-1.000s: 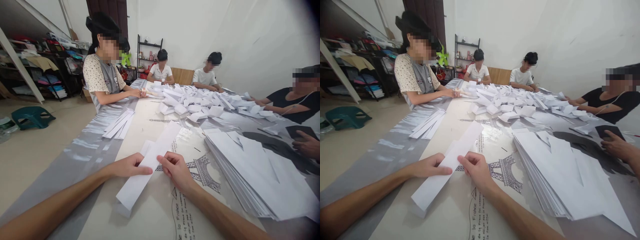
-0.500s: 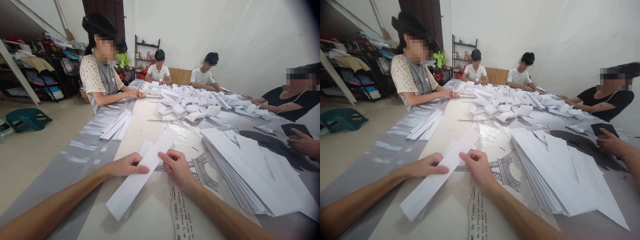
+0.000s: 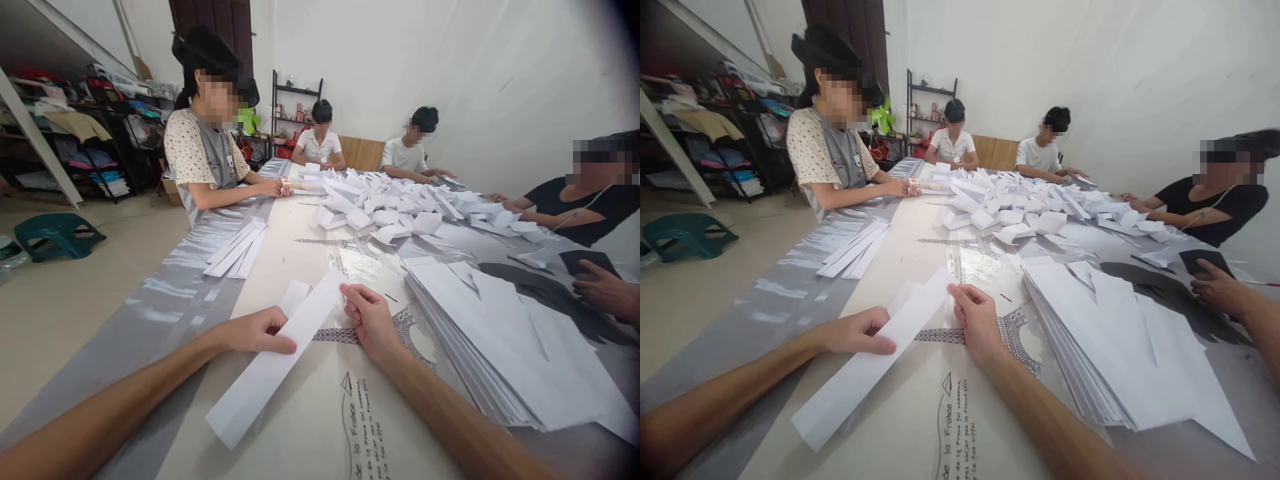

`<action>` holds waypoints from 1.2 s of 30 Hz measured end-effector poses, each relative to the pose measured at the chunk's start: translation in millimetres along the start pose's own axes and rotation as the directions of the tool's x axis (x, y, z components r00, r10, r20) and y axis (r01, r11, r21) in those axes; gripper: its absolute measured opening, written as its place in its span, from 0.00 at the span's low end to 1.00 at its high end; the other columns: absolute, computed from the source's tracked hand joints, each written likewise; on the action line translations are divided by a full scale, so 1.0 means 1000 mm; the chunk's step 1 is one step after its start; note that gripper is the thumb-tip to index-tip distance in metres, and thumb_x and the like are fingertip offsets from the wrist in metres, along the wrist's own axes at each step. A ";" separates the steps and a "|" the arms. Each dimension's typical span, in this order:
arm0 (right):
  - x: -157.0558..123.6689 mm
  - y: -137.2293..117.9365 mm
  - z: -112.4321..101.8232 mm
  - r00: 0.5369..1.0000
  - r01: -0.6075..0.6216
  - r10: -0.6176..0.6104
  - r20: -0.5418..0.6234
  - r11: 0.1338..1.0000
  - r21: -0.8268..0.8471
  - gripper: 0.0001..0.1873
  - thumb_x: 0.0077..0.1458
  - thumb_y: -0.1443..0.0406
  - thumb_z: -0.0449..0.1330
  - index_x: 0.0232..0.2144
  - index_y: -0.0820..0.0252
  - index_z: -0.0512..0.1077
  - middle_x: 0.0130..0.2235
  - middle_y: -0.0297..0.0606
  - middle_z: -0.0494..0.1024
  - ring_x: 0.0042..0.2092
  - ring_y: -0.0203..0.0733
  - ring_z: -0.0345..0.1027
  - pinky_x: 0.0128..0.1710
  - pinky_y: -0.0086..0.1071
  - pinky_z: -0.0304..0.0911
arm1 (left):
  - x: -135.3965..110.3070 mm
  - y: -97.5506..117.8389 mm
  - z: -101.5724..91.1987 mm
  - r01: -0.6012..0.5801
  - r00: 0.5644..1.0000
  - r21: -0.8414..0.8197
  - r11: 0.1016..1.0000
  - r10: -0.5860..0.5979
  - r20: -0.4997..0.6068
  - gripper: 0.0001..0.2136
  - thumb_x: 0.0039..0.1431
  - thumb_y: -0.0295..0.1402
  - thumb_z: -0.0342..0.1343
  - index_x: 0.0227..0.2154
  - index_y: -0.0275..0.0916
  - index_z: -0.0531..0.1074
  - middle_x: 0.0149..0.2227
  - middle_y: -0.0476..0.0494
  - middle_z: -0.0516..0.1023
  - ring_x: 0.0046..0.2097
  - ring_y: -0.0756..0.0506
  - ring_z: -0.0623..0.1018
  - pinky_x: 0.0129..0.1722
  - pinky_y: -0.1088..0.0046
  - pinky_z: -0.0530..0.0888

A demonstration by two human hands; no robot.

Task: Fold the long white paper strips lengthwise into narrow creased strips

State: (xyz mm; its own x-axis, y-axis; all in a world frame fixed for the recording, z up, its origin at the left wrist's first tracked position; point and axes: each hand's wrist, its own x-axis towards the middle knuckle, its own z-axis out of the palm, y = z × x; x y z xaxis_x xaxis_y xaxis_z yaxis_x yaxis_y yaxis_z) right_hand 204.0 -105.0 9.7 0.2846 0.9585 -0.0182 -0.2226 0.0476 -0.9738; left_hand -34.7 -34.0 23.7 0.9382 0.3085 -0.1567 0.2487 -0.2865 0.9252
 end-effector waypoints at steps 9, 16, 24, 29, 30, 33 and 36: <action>0.014 0.004 -0.015 0.995 0.031 -0.026 -0.096 0.998 0.055 0.15 0.47 0.56 0.71 0.26 0.59 0.74 0.21 0.25 0.56 0.22 0.31 0.45 0.22 0.32 0.44 | -0.002 -0.002 0.001 -0.007 1.000 0.013 1.000 0.007 0.011 0.22 0.60 0.44 0.56 0.18 0.39 0.53 0.21 0.53 0.49 0.23 0.53 0.51 0.22 0.71 0.47; 0.026 0.002 -0.030 0.992 0.069 -0.070 -0.109 0.998 -0.006 0.16 0.52 0.52 0.68 0.32 0.60 0.77 0.22 0.27 0.60 0.22 0.31 0.48 0.20 0.30 0.44 | 0.002 0.000 0.005 0.009 0.986 -0.003 1.000 -0.010 -0.169 0.23 0.62 0.47 0.54 0.19 0.38 0.56 0.22 0.53 0.52 0.24 0.53 0.54 0.23 0.73 0.49; -0.007 -0.007 0.004 0.913 0.073 0.064 0.404 0.946 -0.315 0.20 0.61 0.50 0.59 0.29 0.59 0.77 0.24 0.32 0.70 0.25 0.35 0.62 0.26 0.30 0.56 | 0.007 0.003 0.011 -0.002 0.969 -0.029 1.000 -0.005 -0.246 0.23 0.64 0.50 0.50 0.23 0.36 0.62 0.22 0.53 0.59 0.24 0.53 0.60 0.23 0.76 0.54; -0.010 -0.006 0.006 0.914 0.041 0.093 0.395 0.947 -0.318 0.17 0.59 0.53 0.61 0.26 0.59 0.75 0.23 0.31 0.69 0.26 0.34 0.60 0.28 0.29 0.56 | 0.008 0.005 0.013 -0.001 0.978 0.002 1.000 0.001 -0.210 0.23 0.66 0.50 0.49 0.23 0.36 0.63 0.23 0.52 0.60 0.24 0.52 0.60 0.23 0.75 0.54; -0.009 -0.006 0.006 0.918 0.030 0.093 0.385 0.953 -0.303 0.17 0.59 0.54 0.62 0.26 0.59 0.75 0.23 0.31 0.69 0.26 0.34 0.60 0.27 0.30 0.55 | 0.007 0.005 0.013 -0.005 0.979 0.009 1.000 0.007 -0.205 0.23 0.66 0.50 0.49 0.23 0.36 0.63 0.23 0.53 0.59 0.24 0.52 0.59 0.23 0.75 0.54; -0.009 -0.003 0.005 0.935 0.018 0.081 0.345 0.961 -0.275 0.15 0.58 0.56 0.63 0.25 0.59 0.74 0.23 0.30 0.68 0.24 0.32 0.56 0.26 0.30 0.51 | 0.007 0.006 0.014 -0.015 0.973 0.029 0.999 0.021 -0.231 0.24 0.66 0.49 0.48 0.20 0.37 0.60 0.21 0.54 0.57 0.23 0.53 0.58 0.24 0.74 0.54; -0.008 -0.003 0.004 0.948 0.012 0.068 0.310 0.968 -0.249 0.14 0.57 0.57 0.63 0.25 0.59 0.73 0.23 0.29 0.67 0.23 0.31 0.53 0.25 0.30 0.49 | 0.007 0.006 0.015 0.003 0.951 -0.029 1.000 -0.012 -0.308 0.26 0.68 0.49 0.44 0.19 0.37 0.62 0.19 0.52 0.62 0.23 0.51 0.62 0.26 0.74 0.59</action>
State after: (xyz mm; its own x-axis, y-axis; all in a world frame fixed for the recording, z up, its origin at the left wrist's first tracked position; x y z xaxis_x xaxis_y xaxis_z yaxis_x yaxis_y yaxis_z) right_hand 198.7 -111.5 13.2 -0.0345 0.9993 -0.0136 0.0201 -0.0129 -0.9997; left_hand -22.6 -47.7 23.2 0.8155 0.5762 -0.0538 0.2446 -0.2589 0.9344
